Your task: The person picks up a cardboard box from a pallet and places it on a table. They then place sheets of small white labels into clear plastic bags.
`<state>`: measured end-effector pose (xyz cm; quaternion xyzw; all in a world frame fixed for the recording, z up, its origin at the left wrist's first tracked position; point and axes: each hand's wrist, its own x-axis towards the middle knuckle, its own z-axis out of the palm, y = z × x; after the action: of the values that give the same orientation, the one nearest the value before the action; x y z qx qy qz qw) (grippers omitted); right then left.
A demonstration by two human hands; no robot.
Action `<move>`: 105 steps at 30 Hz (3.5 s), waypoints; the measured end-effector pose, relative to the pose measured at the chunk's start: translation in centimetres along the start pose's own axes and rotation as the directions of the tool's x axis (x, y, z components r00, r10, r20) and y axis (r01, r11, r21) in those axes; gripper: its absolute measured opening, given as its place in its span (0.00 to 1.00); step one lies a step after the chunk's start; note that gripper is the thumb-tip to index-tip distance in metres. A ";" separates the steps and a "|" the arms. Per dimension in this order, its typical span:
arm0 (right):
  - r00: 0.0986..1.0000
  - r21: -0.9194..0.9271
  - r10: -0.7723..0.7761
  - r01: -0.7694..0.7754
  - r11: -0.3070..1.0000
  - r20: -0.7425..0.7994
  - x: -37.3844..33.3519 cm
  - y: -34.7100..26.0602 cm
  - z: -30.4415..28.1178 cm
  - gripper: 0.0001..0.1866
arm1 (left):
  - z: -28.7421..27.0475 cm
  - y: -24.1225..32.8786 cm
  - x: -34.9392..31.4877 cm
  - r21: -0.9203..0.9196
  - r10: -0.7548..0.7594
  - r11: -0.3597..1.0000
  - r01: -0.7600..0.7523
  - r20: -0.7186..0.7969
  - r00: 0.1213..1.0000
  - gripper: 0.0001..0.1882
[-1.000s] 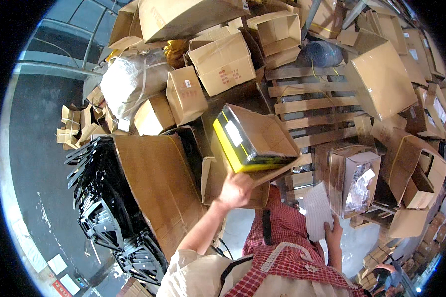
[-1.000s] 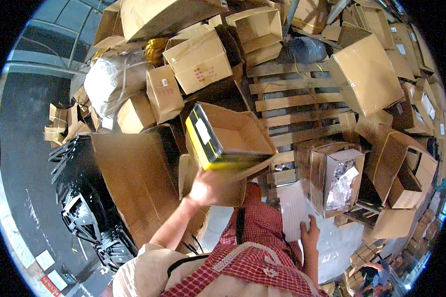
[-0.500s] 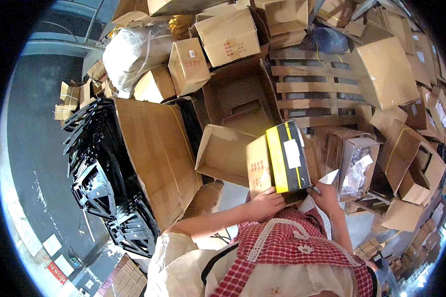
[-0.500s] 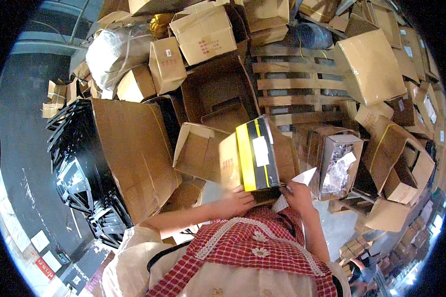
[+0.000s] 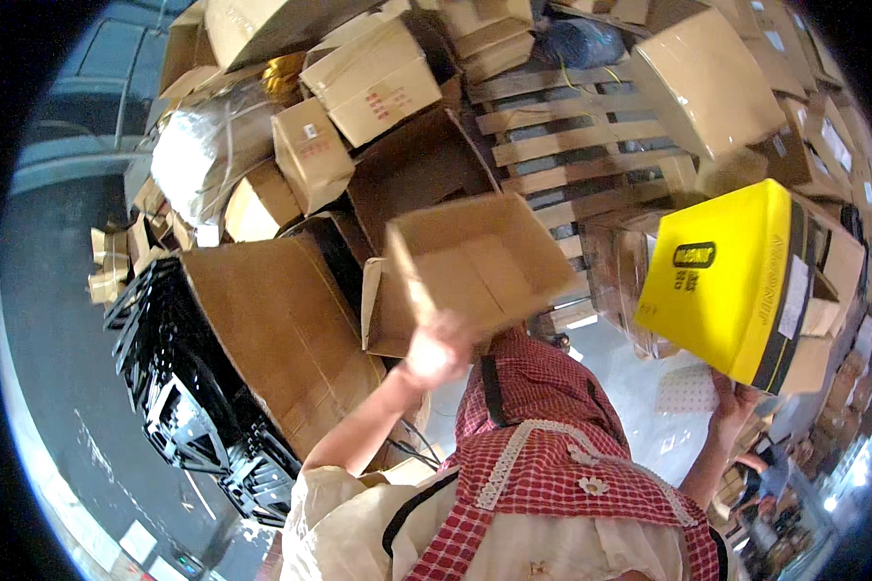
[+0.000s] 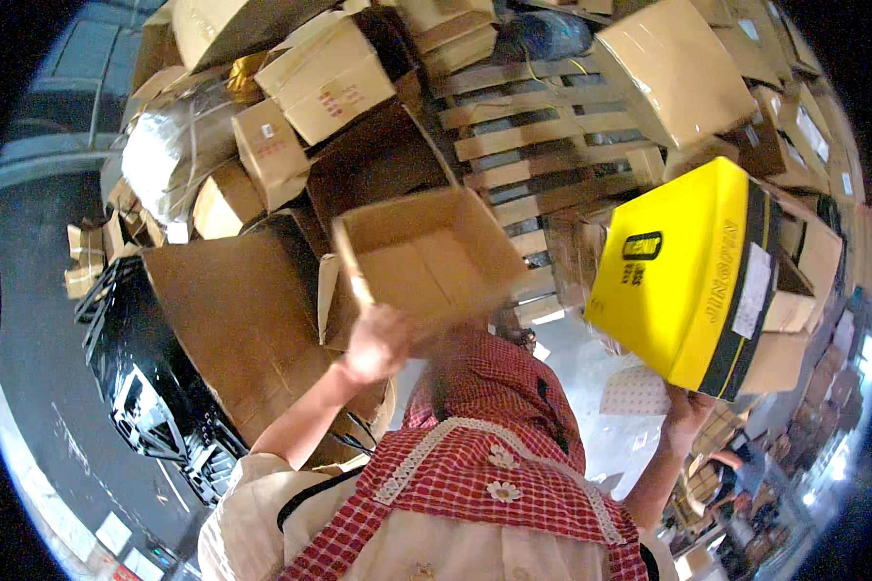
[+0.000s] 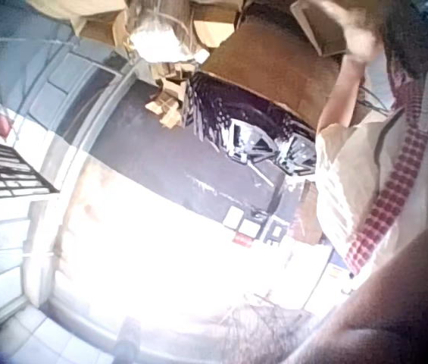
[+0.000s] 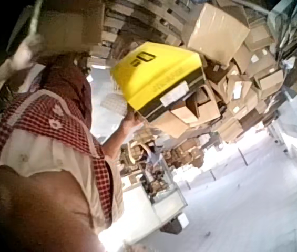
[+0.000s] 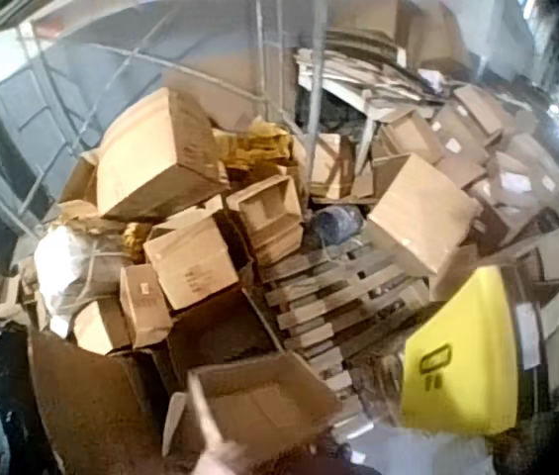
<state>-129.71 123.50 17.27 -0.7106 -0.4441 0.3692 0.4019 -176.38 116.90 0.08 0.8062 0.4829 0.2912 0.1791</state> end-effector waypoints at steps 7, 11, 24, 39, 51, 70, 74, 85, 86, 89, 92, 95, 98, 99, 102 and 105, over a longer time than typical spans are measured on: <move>0.997 -0.408 0.067 -0.051 0.912 0.024 -2.0 1.4 -0.6 0.10 | -5.0 -10.1 2.6 0.485 -0.432 0.797 0.359 0.045 0.901 0.19; 0.978 -0.576 0.197 -0.124 0.808 0.066 -4.5 0.8 1.2 0.13 | -6.4 -10.5 6.4 0.597 -0.364 0.711 0.372 -0.141 0.921 0.18; 0.957 -0.528 0.137 0.019 0.849 0.255 -11.4 2.8 0.2 0.11 | 15.0 -5.3 -12.2 0.257 -0.230 0.944 -0.206 0.962 0.145 0.15; 0.948 -0.764 -0.317 0.202 0.613 -0.004 -27.1 13.0 -8.2 0.10 | 14.6 5.6 7.1 -0.121 -0.245 0.884 0.451 0.703 0.668 0.39; 0.949 -0.712 -0.252 0.046 0.701 -0.187 -44.7 22.5 -16.5 0.15 | 22.7 42.5 0.6 -0.222 0.073 0.499 0.838 0.974 0.215 0.36; 0.274 0.192 0.541 -0.733 0.653 -0.795 -64.6 42.6 -51.0 0.20 | 54.6 75.0 1.8 -0.245 0.092 0.689 0.682 0.963 0.253 0.16; 0.131 0.498 0.708 -0.624 0.602 -0.694 -69.1 46.0 -56.5 0.33 | 61.0 91.8 -1.9 -0.212 0.331 0.817 0.536 0.934 -0.136 0.22; -0.247 0.648 0.690 -0.642 0.410 -0.681 -77.6 55.8 -68.9 0.32 | 78.6 124.6 -15.9 -0.400 0.527 0.846 0.352 0.723 -0.446 0.25; -0.278 0.627 0.638 -0.657 0.419 -0.718 -78.2 58.4 -71.6 0.31 | 80.3 127.2 -16.9 -0.370 0.513 0.852 0.370 0.729 -0.453 0.26; -0.324 0.608 0.591 -0.699 0.377 -0.739 -80.9 62.8 -79.5 0.29 | 82.8 134.3 -18.1 -0.287 0.457 0.873 0.394 0.763 -0.457 0.29; -0.342 0.579 0.549 -0.739 0.344 -0.763 -83.7 63.7 -90.6 0.28 | 85.3 139.5 -16.9 -0.457 0.528 0.849 0.264 0.727 -0.439 0.32; -0.320 0.536 0.506 -0.759 0.370 -0.801 -85.9 66.7 -98.6 0.28 | 86.4 144.9 -16.5 -0.303 0.395 0.918 0.254 0.748 -0.533 0.35; -0.257 0.487 0.489 -0.761 0.429 -0.833 -86.6 70.9 -106.6 0.27 | 90.5 148.5 -16.7 -0.216 0.320 0.942 0.257 0.805 -0.500 0.34; -0.234 0.469 0.482 -0.757 0.455 -0.845 -86.2 72.0 -109.4 0.26 | 92.5 149.8 -16.6 -0.233 0.338 0.936 0.264 0.804 -0.489 0.34; -0.204 0.458 0.473 -0.723 0.518 -0.857 -85.4 76.5 -117.0 0.28 | 98.8 155.3 -15.8 -0.288 0.382 0.919 0.270 0.819 -0.428 0.30; -0.213 0.532 0.531 -0.626 0.570 -0.820 -84.5 78.9 -125.2 0.29 | 106.1 163.0 -14.4 -0.362 0.461 0.877 0.316 0.819 -0.341 0.28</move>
<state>-21.05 -7.73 11.12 -0.8968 0.2883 -0.0455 0.3325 -3.52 26.89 7.42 0.6495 -0.0190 -0.3783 0.6593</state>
